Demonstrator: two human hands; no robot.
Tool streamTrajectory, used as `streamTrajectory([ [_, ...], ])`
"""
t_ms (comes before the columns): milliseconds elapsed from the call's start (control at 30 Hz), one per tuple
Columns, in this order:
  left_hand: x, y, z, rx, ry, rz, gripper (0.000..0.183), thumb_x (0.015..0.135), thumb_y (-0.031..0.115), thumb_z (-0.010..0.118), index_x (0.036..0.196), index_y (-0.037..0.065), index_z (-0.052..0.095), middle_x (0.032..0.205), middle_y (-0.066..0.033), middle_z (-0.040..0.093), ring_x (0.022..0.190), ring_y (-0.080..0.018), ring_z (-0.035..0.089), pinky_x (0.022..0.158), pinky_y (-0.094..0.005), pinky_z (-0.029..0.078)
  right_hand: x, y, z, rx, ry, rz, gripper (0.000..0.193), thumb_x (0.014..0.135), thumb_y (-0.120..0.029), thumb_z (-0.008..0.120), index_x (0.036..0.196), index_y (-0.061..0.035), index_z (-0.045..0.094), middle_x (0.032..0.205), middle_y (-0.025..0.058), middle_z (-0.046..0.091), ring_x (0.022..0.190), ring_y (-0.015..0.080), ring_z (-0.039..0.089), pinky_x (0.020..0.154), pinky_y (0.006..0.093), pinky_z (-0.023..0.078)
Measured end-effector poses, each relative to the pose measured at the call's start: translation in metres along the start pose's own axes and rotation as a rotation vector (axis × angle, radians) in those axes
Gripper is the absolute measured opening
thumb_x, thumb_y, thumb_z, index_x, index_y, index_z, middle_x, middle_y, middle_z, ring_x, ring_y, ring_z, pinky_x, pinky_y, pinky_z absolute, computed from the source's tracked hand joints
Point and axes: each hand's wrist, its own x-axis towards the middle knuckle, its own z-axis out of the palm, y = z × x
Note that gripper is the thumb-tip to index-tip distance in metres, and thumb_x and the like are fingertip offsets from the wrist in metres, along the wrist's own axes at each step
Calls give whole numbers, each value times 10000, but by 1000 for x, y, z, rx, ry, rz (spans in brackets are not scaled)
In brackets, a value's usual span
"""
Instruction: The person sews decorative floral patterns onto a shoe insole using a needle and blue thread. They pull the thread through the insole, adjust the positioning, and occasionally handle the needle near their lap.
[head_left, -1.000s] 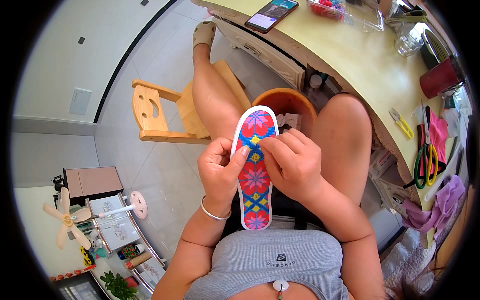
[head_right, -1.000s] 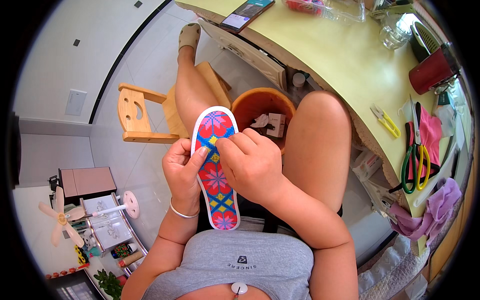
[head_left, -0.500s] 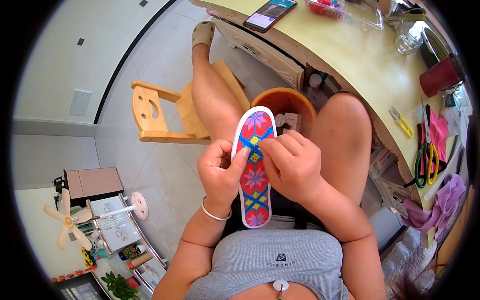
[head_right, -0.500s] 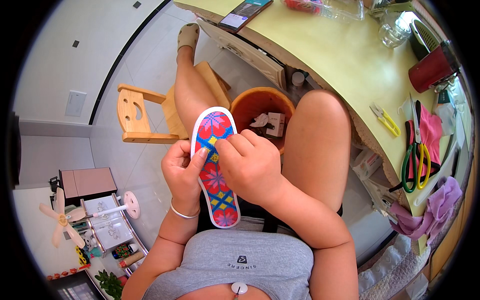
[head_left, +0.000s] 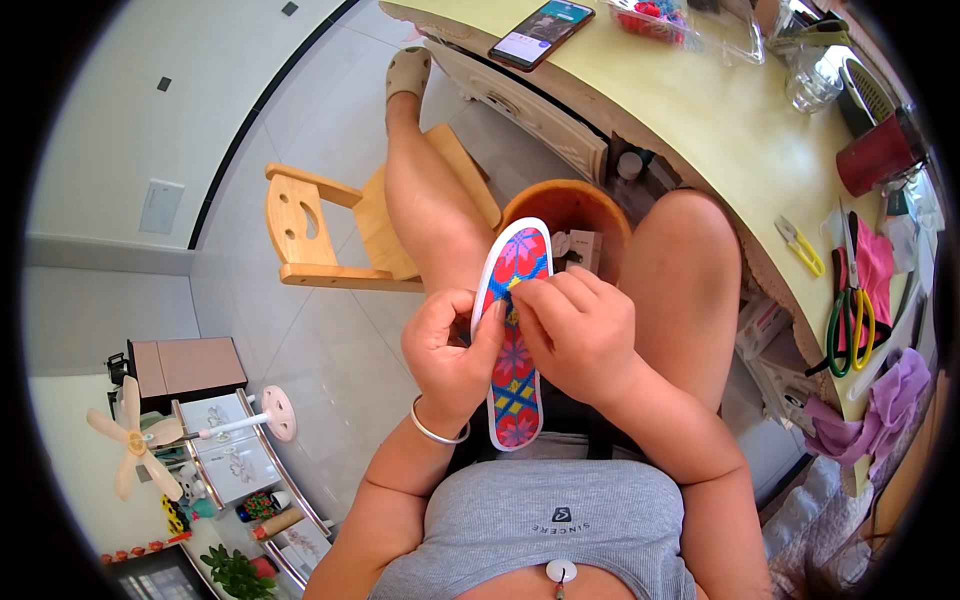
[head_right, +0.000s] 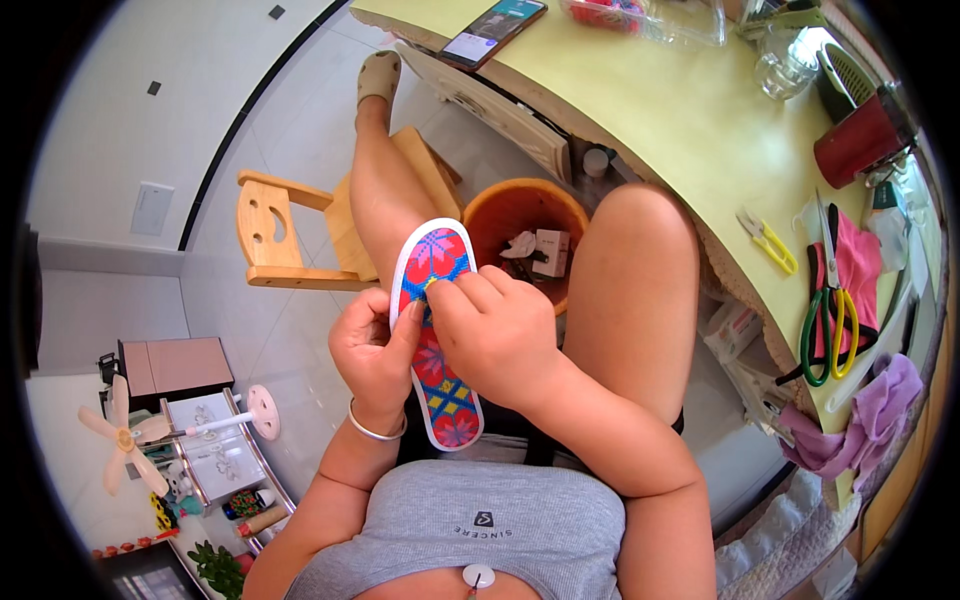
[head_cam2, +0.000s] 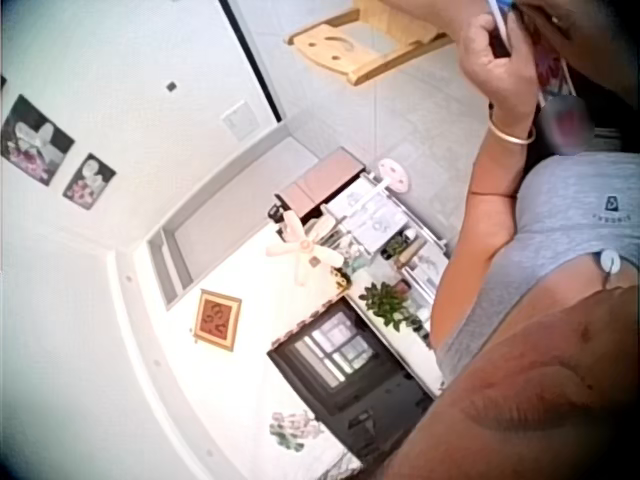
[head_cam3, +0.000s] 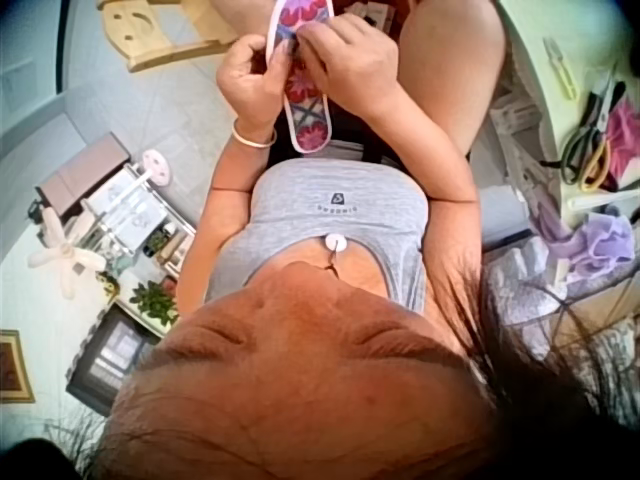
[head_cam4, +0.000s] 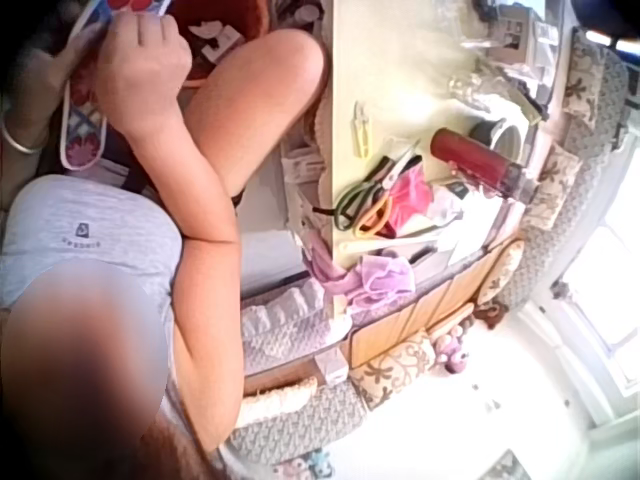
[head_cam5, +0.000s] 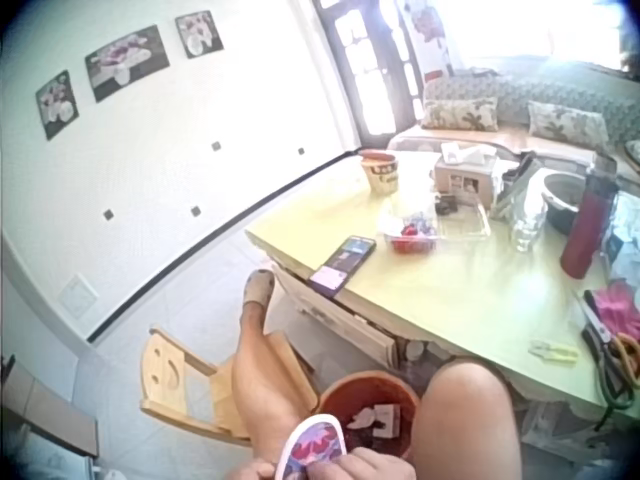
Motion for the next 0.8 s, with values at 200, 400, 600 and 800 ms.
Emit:
streamTrajectory([
  [200,3,1,-4,47,-57,97,114,841,9,693,788,-4,593,697,-2,584,606,-39,513,541,-191,408,3,-5,-9,40,6,13,191,679,52,707,808,-41,600,655,63,581,521,227,537,473,315,441],
  [400,12,10,-6,-413,-19,-186,113,910,53,652,994,-8,605,899,-39,669,775,-83,603,719,-217,495,11,4,-23,230,288,221,181,758,-3,705,927,-17,641,923,116,642,828,228,589,714,318,474],
  [600,13,-1,-6,-736,-244,-342,103,923,75,640,985,-4,615,930,-45,667,852,-98,604,800,-234,497,1,3,-12,1443,-101,1146,150,879,-32,644,1015,3,697,897,38,685,786,89,627,704,228,516],
  [800,11,-5,-7,-666,-356,-239,127,909,78,655,1004,-1,625,988,-86,664,899,-136,607,844,-261,486,-9,6,0,1763,9,1364,203,881,-26,636,1076,23,665,986,89,698,814,155,661,745,268,541],
])
